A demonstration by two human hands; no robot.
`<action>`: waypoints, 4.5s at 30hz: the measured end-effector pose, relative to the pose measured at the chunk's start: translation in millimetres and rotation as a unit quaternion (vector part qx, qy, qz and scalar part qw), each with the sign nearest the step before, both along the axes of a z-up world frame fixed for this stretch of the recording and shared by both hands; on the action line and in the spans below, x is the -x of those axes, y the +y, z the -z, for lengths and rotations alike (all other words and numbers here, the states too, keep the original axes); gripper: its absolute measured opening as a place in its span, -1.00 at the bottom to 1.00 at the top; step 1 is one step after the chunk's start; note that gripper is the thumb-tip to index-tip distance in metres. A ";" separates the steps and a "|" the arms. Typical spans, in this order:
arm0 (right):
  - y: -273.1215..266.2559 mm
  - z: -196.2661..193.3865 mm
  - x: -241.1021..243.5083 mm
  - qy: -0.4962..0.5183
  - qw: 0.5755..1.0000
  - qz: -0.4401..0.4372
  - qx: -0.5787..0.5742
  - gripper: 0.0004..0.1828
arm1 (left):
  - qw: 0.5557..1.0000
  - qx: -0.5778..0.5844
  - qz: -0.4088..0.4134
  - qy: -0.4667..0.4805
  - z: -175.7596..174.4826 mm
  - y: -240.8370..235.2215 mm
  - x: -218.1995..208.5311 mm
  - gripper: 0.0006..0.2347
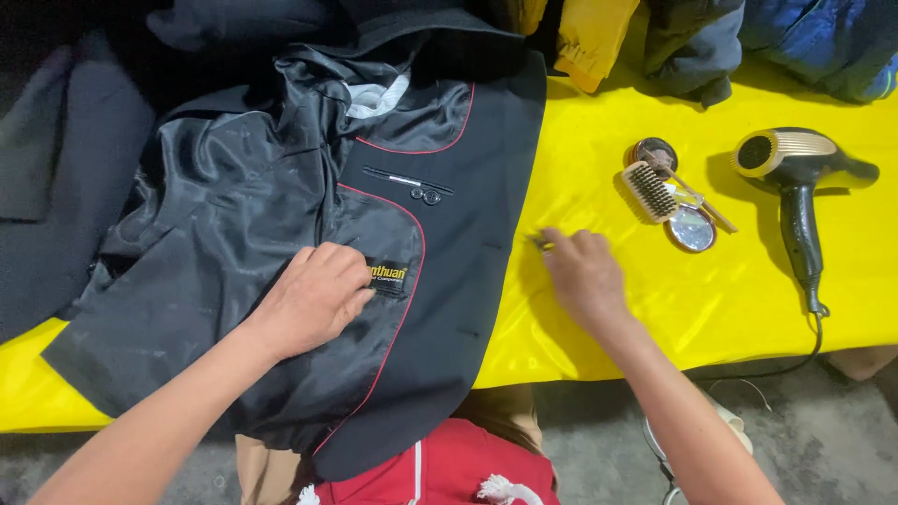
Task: The person cleans a black jacket laid on a yellow surface. They use a small tool to scrape the collar, then brush the collar and shoulder area. They apply a liquid from a small bottle and continue brushing. They use a hairdryer to dry the treated area and repeat brushing and scraping on the collar and shoulder.
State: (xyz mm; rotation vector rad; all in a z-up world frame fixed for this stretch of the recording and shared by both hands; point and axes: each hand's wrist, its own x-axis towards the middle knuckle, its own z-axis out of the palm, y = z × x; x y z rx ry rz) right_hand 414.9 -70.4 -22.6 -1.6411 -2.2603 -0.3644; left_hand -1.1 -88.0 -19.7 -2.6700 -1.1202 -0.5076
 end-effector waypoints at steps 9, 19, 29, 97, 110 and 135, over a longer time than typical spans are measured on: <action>28.6 -46.6 -29.1 -0.025 0.995 0.085 -0.036 -0.46 | 0.920 0.306 -0.222 0.098 -43.5 -13.5 23.5 -0.52; 164.8 -19.0 55.3 0.053 0.974 0.185 0.121 -0.40 | 0.968 0.240 -0.075 -0.001 22.8 6.2 45.6 -0.76; 160.2 -35.1 74.5 0.327 0.913 0.213 0.121 -0.45 | 0.912 0.367 -0.073 -0.170 -54.7 -3.2 40.5 -0.72; 145.0 9.1 80.6 0.007 0.999 -0.038 -0.039 -0.40 | 0.715 0.546 -0.035 -0.435 -61.1 153.3 -50.5 -0.35; 163.4 10.9 112.6 0.019 0.996 0.036 0.082 -0.33 | 0.741 0.517 -0.053 -0.425 -62.4 138.3 -48.9 -0.39; 24.3 -40.9 -102.1 0.034 0.970 0.196 0.138 -0.74 | 0.993 -0.007 -0.116 0.022 -17.1 130.0 -43.8 -0.72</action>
